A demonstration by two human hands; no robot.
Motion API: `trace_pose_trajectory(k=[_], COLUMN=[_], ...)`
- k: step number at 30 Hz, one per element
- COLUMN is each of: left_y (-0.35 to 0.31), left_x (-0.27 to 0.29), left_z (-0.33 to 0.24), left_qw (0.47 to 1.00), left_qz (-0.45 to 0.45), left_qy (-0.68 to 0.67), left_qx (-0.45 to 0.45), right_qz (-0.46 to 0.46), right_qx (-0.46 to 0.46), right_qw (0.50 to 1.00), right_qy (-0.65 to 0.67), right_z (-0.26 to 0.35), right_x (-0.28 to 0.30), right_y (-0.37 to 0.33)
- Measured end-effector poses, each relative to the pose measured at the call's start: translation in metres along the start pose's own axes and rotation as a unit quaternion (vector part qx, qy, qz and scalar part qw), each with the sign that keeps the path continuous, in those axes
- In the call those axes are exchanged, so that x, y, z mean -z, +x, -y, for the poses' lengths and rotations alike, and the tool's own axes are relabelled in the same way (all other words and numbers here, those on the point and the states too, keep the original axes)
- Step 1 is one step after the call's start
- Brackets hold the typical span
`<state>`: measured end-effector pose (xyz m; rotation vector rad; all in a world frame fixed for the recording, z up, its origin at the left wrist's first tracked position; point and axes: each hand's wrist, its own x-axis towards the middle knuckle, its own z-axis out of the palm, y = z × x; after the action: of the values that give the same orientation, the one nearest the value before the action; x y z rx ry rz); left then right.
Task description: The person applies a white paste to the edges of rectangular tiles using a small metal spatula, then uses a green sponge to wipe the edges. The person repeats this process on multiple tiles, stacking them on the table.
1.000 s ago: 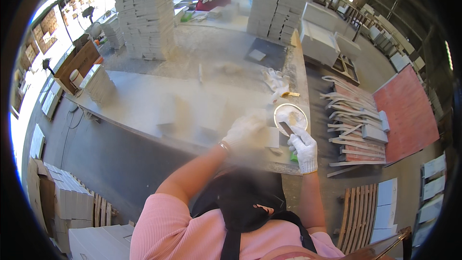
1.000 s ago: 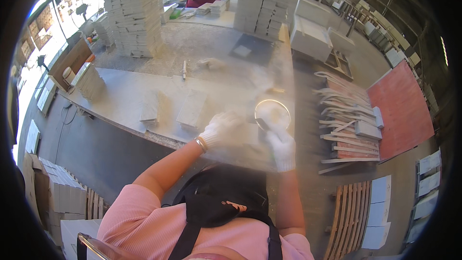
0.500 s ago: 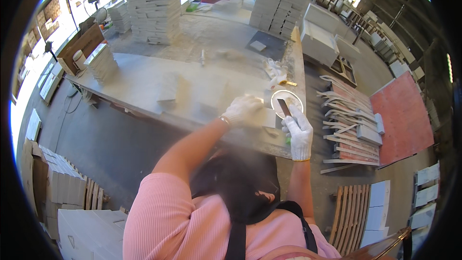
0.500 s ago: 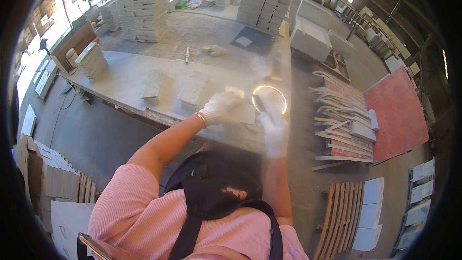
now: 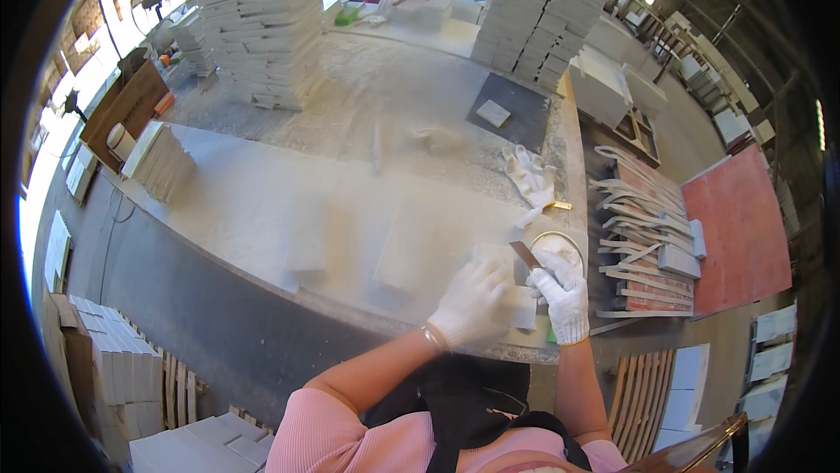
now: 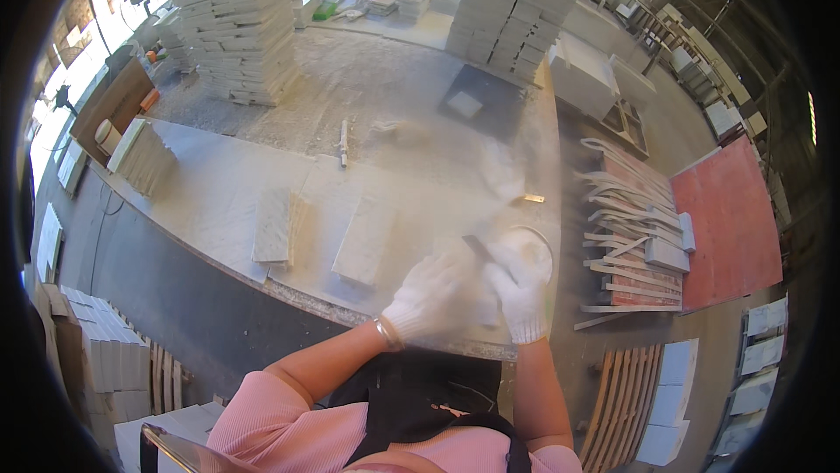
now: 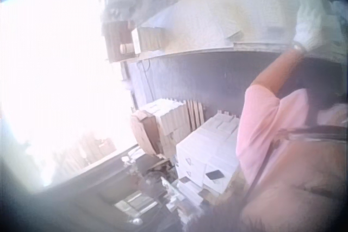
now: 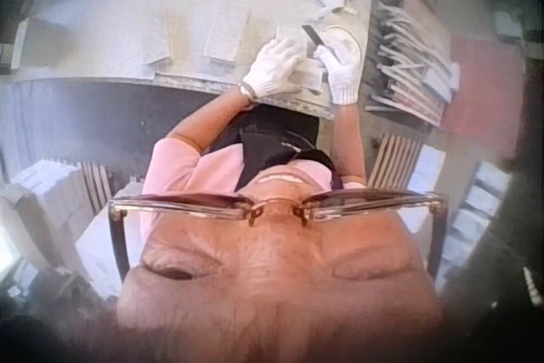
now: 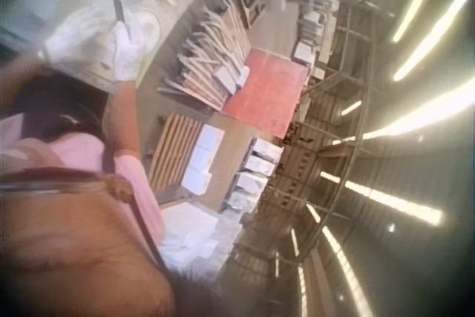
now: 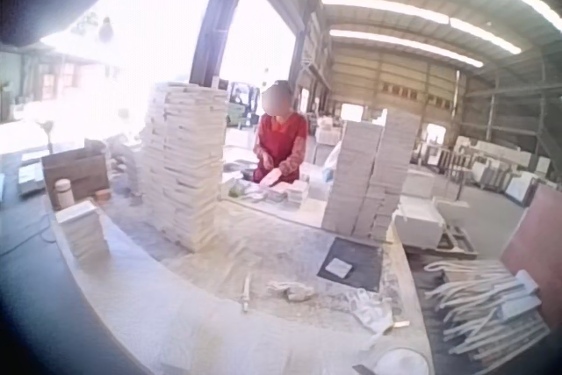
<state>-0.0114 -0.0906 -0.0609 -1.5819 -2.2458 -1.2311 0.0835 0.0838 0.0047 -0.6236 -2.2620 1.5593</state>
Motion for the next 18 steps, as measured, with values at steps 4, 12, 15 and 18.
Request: trace_pose_trajectory(k=[4,12,15,18], left_y=[0.011,0.016,0.013,0.013], left_x=[0.011,0.012,0.011,0.012], left_z=[-0.007,-0.002,-0.002,-0.003], left_qw=[0.998,0.992,0.984,0.980], left_qz=[0.038,0.107,0.144,0.170], left_qy=[-0.013,-0.029,-0.056,-0.045], left_qx=[0.054,0.057,0.086,0.089], right_qz=[0.013,-0.069,-0.118,-0.166], right_qx=[-0.023,-0.158,-0.184,-0.166], right_qw=[1.000,0.982,0.972,0.964], right_qy=[-0.004,0.076,0.090,0.123], right_z=[0.013,0.053,0.050,0.042], right_x=[0.004,0.040,0.061,0.077], right_y=[0.032,0.022,0.002,-0.026])
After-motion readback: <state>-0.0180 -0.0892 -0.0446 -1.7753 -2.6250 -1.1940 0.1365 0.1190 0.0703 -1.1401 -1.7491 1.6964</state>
